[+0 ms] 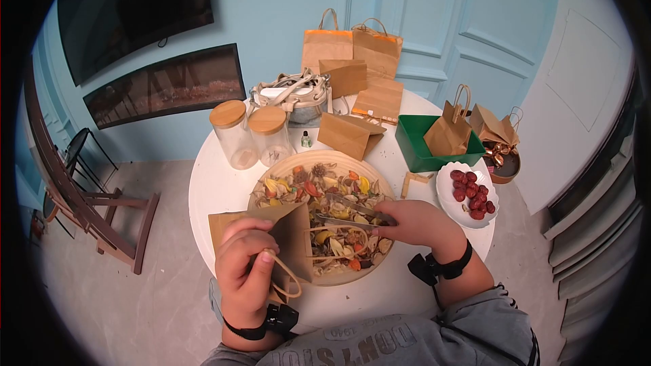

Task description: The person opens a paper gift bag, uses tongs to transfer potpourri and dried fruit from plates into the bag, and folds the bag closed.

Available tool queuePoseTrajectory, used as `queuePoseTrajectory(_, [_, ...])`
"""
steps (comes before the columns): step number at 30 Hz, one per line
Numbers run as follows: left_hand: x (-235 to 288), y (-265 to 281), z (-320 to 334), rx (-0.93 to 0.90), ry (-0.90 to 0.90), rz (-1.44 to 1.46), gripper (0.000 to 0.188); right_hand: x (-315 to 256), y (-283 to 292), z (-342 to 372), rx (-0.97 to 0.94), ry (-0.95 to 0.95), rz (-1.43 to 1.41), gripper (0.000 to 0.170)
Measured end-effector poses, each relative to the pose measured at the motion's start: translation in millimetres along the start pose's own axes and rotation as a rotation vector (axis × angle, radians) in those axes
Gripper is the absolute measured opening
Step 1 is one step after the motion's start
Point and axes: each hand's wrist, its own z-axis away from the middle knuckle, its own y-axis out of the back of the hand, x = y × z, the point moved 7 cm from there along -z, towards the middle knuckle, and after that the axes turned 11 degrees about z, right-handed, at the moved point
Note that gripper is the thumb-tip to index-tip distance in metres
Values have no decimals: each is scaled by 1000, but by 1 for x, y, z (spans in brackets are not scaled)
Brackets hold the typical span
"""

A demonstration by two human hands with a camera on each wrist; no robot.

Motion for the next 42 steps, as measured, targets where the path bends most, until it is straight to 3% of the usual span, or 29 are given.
queuePoseTrajectory(11, [-9,-12,-9,-140,32,-101,5,-7,-9,-5,18,4,3,39])
queuePoseTrajectory(18, [-16,-29,-8,-375,64,-245,7,-10,-12,-8,39,0,38,40])
queuePoseTrajectory(37, [-12,-25,-9,-331,40,-234,9,-5,-7,-13,250,9,154,24])
queuePoseTrajectory(42, [-11,-14,-7,-186,32,-180,5,0,2,-11,272,-40,161,22])
